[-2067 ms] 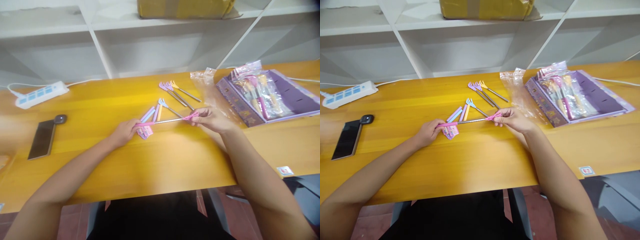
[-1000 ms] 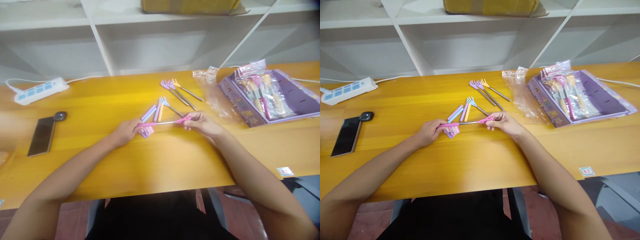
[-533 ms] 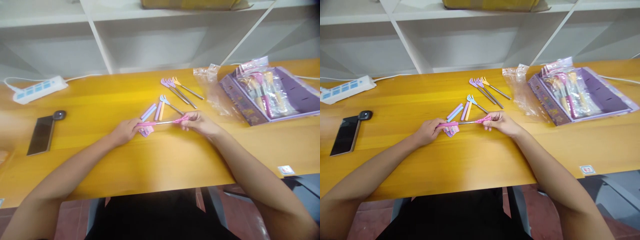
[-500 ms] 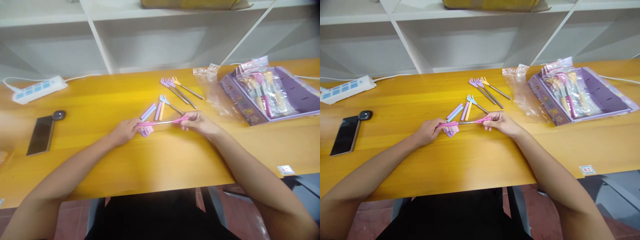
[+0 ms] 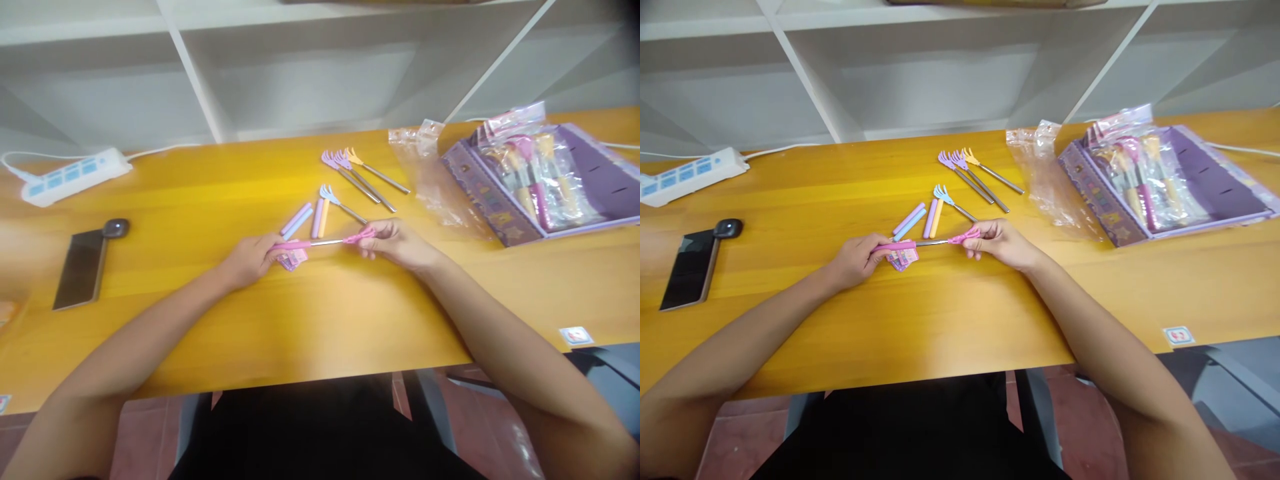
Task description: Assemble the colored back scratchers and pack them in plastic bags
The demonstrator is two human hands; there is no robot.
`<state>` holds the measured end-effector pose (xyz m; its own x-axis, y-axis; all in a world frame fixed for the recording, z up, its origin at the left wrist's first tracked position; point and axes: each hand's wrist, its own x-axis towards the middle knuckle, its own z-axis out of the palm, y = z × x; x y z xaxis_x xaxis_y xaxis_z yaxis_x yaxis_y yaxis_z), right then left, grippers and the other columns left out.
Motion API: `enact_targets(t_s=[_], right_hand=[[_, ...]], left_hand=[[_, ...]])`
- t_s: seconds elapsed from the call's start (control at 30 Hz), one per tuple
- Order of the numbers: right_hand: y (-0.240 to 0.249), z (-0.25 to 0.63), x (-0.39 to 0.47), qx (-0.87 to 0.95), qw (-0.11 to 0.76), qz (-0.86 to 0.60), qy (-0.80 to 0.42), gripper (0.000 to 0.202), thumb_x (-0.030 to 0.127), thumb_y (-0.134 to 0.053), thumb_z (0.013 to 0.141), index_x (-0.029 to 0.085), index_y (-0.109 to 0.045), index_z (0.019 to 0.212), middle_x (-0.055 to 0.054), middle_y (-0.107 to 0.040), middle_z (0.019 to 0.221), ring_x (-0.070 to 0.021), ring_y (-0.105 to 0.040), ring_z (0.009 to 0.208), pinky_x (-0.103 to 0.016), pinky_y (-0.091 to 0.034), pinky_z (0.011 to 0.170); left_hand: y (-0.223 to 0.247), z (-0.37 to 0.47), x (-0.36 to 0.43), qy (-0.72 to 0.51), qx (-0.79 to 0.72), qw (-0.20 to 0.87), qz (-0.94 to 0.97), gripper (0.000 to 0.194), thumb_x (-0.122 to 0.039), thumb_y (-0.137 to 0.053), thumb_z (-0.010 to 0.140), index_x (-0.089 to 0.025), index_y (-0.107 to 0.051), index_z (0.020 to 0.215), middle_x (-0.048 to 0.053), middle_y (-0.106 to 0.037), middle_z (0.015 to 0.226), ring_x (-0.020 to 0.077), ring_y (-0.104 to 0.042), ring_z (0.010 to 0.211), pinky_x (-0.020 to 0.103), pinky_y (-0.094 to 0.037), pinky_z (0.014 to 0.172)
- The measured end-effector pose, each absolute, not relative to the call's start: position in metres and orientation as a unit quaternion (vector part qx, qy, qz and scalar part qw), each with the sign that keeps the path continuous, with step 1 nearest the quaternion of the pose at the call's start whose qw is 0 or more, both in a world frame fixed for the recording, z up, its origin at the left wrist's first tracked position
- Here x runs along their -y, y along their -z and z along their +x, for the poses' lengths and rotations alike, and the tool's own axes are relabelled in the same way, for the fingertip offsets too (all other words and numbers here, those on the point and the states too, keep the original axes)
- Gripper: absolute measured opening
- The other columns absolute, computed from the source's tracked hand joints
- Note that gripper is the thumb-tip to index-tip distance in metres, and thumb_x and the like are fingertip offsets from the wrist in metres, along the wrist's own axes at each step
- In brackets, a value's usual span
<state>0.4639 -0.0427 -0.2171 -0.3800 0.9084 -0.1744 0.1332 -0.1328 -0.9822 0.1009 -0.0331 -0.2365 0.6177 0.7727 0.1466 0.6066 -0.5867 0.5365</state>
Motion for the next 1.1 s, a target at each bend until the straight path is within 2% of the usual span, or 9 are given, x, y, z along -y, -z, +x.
enact_targets(t_s=[0.23,0.47,0.53,0.6,0.7,0.83,0.9,1.0,1.1], right_hand=[[0.217,0.462,0.044,0.570,0.322,-0.453,-0.605,0.049,0.062,-0.097,0.073,0.018,-0.079,0.081,-0.003,-0.073,0.068,-0.0111,-0.061,0.058,-0.025,-0.052,0.056],[0.212,0.466,0.043,0.583,0.340,-0.456,-0.580,0.052,0.067,-0.093,0.077,0.018,-0.079,0.086,-0.003,-0.071,0.070,-0.0114,-0.059,0.058,-0.025,-0.050,0.055],[0.207,0.464,0.040,0.585,0.372,-0.453,-0.561,0.055,0.069,-0.092,0.077,0.019,-0.077,0.095,-0.003,-0.072,0.075,-0.0121,-0.059,0.059,-0.027,-0.051,0.056],[0.196,0.460,0.035,0.602,0.399,-0.449,-0.526,0.059,0.066,-0.093,0.077,0.023,-0.073,0.112,-0.003,-0.074,0.084,-0.0134,-0.062,0.063,-0.028,-0.052,0.058],[0.161,0.452,0.032,0.682,0.420,-0.454,-0.391,0.062,0.062,-0.089,0.085,0.028,-0.064,0.129,-0.005,-0.076,0.100,-0.0191,-0.068,0.075,-0.032,-0.054,0.067],[0.095,0.437,0.042,0.809,0.343,-0.469,-0.091,0.036,0.055,-0.070,0.103,0.025,-0.069,0.121,-0.011,-0.073,0.107,-0.0264,-0.070,0.091,-0.039,-0.052,0.081],[0.069,0.427,0.051,0.829,0.312,-0.465,0.009,0.034,0.051,-0.059,0.109,0.023,-0.068,0.126,-0.013,-0.072,0.113,-0.0266,-0.069,0.091,-0.037,-0.049,0.079],[0.050,0.412,0.065,0.830,0.293,-0.466,0.086,0.038,0.051,-0.051,0.113,0.022,-0.063,0.134,-0.013,-0.072,0.116,-0.0254,-0.069,0.087,-0.033,-0.041,0.069],[0.046,0.404,0.073,0.824,0.269,-0.487,0.112,0.040,0.054,-0.044,0.115,0.022,-0.063,0.128,-0.011,-0.074,0.108,-0.0231,-0.064,0.074,-0.033,-0.032,0.062]], left_hand=[[0.234,0.102,0.033,-0.188,-0.393,0.226,0.871,0.038,-0.046,-0.042,0.114,-0.021,-0.069,0.122,0.008,-0.079,0.107,0.0216,-0.074,0.094,0.033,-0.058,0.091],[0.226,0.103,0.032,-0.184,-0.404,0.245,0.862,0.038,-0.049,-0.045,0.111,-0.023,-0.069,0.123,0.007,-0.080,0.110,0.0227,-0.074,0.092,0.034,-0.056,0.086],[0.210,0.103,0.029,-0.192,-0.417,0.244,0.854,0.038,-0.052,-0.046,0.110,-0.023,-0.069,0.119,0.006,-0.079,0.102,0.0212,-0.071,0.084,0.032,-0.054,0.080],[0.182,0.100,0.026,-0.203,-0.432,0.233,0.847,0.038,-0.055,-0.049,0.109,-0.023,-0.070,0.113,0.003,-0.077,0.093,0.0192,-0.067,0.077,0.030,-0.051,0.073],[0.127,0.091,0.027,-0.196,-0.450,0.188,0.851,0.036,-0.057,-0.058,0.106,-0.023,-0.069,0.103,0.000,-0.073,0.083,0.0175,-0.062,0.069,0.029,-0.045,0.066],[0.052,0.077,0.041,-0.195,-0.445,0.103,0.868,0.034,-0.052,-0.053,0.111,-0.025,-0.068,0.098,0.000,-0.070,0.084,0.0175,-0.060,0.070,0.030,-0.042,0.065],[0.026,0.071,0.051,-0.195,-0.452,0.066,0.868,0.038,-0.052,-0.049,0.113,-0.025,-0.065,0.091,0.000,-0.067,0.079,0.0181,-0.058,0.067,0.032,-0.041,0.064],[0.007,0.069,0.068,-0.218,-0.472,-0.002,0.854,0.043,-0.055,-0.049,0.113,-0.025,-0.060,0.084,0.001,-0.063,0.074,0.0198,-0.055,0.065,0.034,-0.039,0.063],[0.006,0.078,0.084,-0.227,-0.473,-0.064,0.849,0.043,-0.056,-0.046,0.114,-0.025,-0.060,0.087,0.003,-0.065,0.078,0.0220,-0.055,0.068,0.037,-0.040,0.066]])
